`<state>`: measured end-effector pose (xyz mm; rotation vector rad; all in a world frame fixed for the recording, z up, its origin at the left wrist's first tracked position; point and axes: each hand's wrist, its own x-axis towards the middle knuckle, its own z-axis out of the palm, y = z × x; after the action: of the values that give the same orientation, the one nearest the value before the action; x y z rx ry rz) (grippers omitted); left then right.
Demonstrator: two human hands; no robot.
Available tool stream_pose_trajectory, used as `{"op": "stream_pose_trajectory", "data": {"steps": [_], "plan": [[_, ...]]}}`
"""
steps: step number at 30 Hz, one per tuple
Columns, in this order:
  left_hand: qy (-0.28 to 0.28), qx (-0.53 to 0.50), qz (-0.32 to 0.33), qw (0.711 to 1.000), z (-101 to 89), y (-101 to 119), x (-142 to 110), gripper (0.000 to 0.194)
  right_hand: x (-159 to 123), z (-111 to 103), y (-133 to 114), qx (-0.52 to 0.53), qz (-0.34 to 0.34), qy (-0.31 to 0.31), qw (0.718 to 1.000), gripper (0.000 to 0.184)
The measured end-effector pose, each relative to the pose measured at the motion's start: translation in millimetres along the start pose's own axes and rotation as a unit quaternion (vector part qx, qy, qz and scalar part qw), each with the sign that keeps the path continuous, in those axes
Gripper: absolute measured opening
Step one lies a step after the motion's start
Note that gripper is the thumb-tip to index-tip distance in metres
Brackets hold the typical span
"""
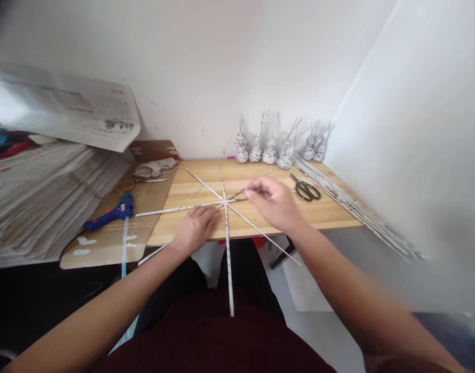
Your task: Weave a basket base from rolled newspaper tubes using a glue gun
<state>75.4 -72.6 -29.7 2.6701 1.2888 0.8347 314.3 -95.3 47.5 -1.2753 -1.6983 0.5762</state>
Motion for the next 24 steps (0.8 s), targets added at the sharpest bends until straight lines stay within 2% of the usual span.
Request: {"op": "stream_pose_trajectory", "data": {"steps": [3, 7, 11, 15, 19, 24], "plan": [[-0.015, -0.067, 0.005, 0.998, -2.4, 6, 5, 0.029, -4, 20, 20, -0.077, 0.006, -0.075, 0.994, 0.018], [-0.035, -0.150, -0.043, 0.987, -11.1, 2, 12, 0.031, 3, 45, 42, -0.233, -0.078, -0.128, 0.961, 0.033], [-0.045, -0.156, -0.062, 0.985, -17.2, -10, 20, 0.028, 11, 57, 46, -0.342, -0.097, -0.159, 0.921, 0.047], [-0.035, -0.150, -0.050, 0.987, -11.2, -19, 22, 0.027, 16, 64, 41, -0.377, -0.098, -0.174, 0.905, 0.047], [-0.026, -0.100, -0.018, 0.994, -2.3, -28, 17, 0.028, 22, 71, 36, -0.380, -0.086, -0.183, 0.903, 0.043], [-0.033, 0.050, 0.014, 0.998, 0.7, -31, 13, 0.025, 18, 76, 35, -0.380, -0.061, -0.176, 0.906, 0.041]]}}
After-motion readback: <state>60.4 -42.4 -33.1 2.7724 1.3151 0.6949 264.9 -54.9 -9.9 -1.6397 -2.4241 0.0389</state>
